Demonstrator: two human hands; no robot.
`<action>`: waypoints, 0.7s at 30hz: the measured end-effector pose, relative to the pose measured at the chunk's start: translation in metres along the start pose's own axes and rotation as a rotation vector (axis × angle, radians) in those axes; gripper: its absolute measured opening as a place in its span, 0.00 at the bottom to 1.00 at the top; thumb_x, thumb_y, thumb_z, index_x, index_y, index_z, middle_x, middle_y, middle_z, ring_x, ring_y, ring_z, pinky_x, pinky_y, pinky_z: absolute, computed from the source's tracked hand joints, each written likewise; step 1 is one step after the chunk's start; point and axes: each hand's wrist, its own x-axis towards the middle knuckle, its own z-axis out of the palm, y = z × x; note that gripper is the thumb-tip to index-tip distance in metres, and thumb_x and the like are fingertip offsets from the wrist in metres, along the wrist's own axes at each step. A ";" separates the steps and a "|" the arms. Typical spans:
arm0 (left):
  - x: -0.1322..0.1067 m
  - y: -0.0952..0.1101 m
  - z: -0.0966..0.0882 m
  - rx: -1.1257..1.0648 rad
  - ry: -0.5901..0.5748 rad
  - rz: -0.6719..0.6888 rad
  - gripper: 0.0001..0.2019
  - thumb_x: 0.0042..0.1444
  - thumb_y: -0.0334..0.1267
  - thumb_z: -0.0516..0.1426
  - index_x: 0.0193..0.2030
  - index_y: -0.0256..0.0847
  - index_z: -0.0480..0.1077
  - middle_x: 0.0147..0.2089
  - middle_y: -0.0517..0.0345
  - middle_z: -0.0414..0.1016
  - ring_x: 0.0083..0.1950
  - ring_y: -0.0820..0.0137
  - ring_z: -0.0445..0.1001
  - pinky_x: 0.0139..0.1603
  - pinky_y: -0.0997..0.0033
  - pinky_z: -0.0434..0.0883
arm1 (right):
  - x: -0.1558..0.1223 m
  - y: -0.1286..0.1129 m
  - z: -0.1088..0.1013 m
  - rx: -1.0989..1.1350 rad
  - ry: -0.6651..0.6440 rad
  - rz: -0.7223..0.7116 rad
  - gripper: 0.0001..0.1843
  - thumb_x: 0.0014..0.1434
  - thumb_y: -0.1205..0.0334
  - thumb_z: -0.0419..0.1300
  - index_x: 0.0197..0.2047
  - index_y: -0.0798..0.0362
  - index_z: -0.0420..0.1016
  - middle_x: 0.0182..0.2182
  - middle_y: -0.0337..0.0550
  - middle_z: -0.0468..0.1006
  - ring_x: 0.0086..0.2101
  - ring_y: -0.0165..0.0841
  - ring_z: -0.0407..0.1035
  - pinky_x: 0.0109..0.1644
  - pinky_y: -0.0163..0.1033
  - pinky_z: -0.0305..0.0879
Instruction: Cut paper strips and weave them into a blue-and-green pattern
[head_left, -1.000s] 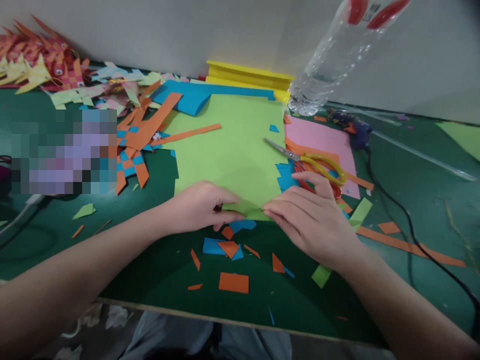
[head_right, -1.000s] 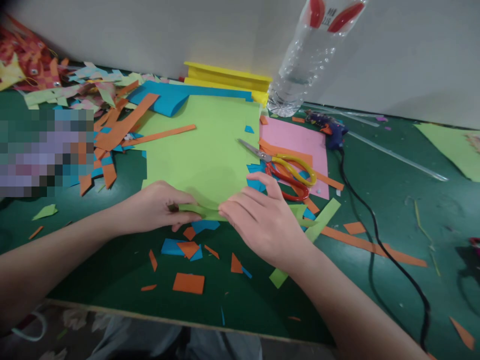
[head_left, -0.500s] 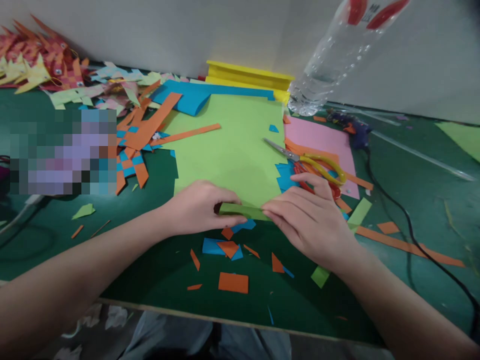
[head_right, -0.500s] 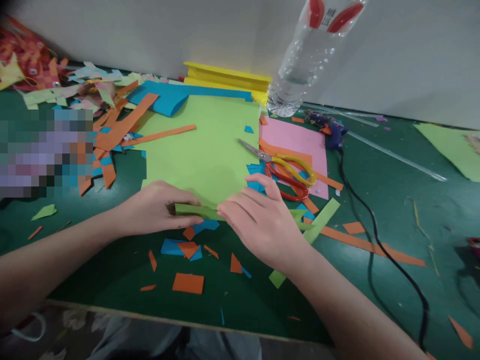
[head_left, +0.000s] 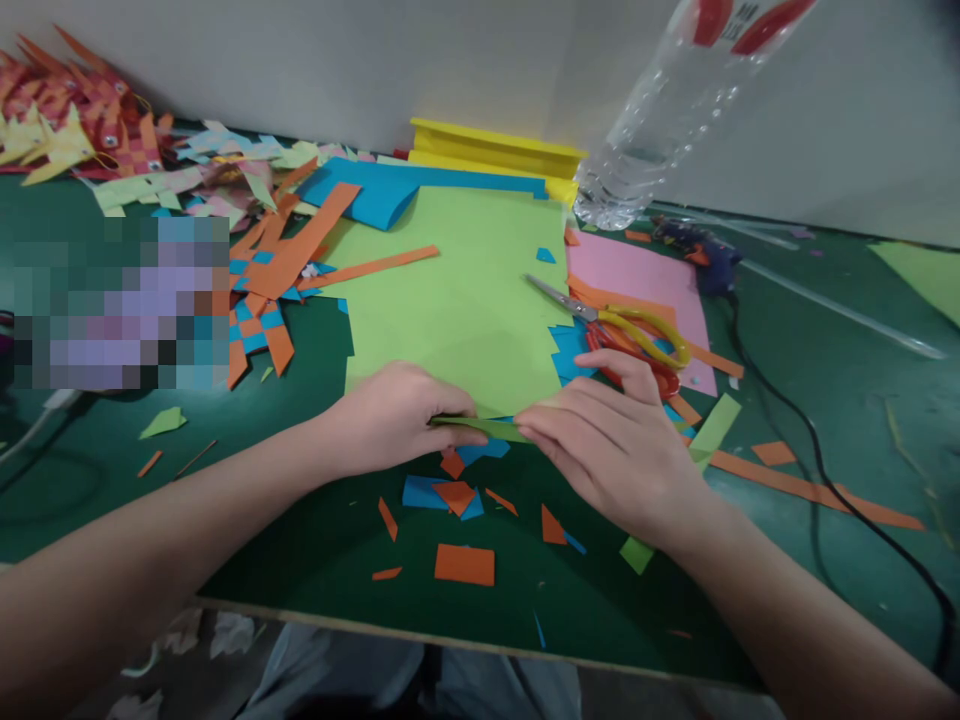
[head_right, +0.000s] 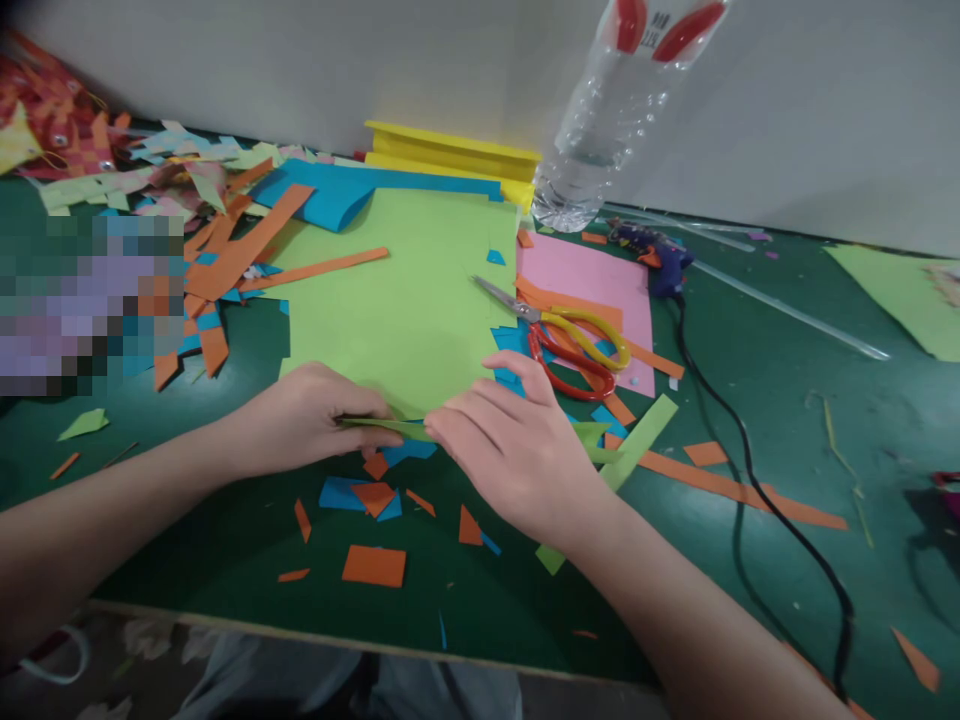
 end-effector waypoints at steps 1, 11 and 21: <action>0.000 0.000 0.000 0.000 0.001 -0.002 0.13 0.61 0.40 0.62 0.27 0.39 0.73 0.24 0.63 0.78 0.24 0.75 0.73 0.25 0.77 0.59 | 0.000 0.000 0.000 0.002 -0.001 0.002 0.05 0.64 0.72 0.59 0.37 0.54 0.74 0.30 0.39 0.82 0.29 0.31 0.70 0.58 0.50 0.61; 0.000 -0.001 -0.001 0.035 0.063 -0.101 0.21 0.56 0.52 0.66 0.22 0.38 0.72 0.14 0.65 0.67 0.18 0.77 0.63 0.22 0.76 0.52 | 0.002 0.001 -0.001 0.014 0.014 0.057 0.07 0.65 0.71 0.58 0.37 0.51 0.73 0.29 0.36 0.82 0.30 0.29 0.70 0.59 0.47 0.60; -0.003 -0.005 0.004 0.183 0.194 0.021 0.26 0.58 0.61 0.59 0.25 0.38 0.74 0.18 0.64 0.66 0.20 0.76 0.63 0.22 0.75 0.50 | 0.002 0.003 0.000 -0.005 0.056 0.056 0.06 0.64 0.71 0.60 0.36 0.52 0.73 0.27 0.36 0.81 0.28 0.30 0.70 0.57 0.48 0.62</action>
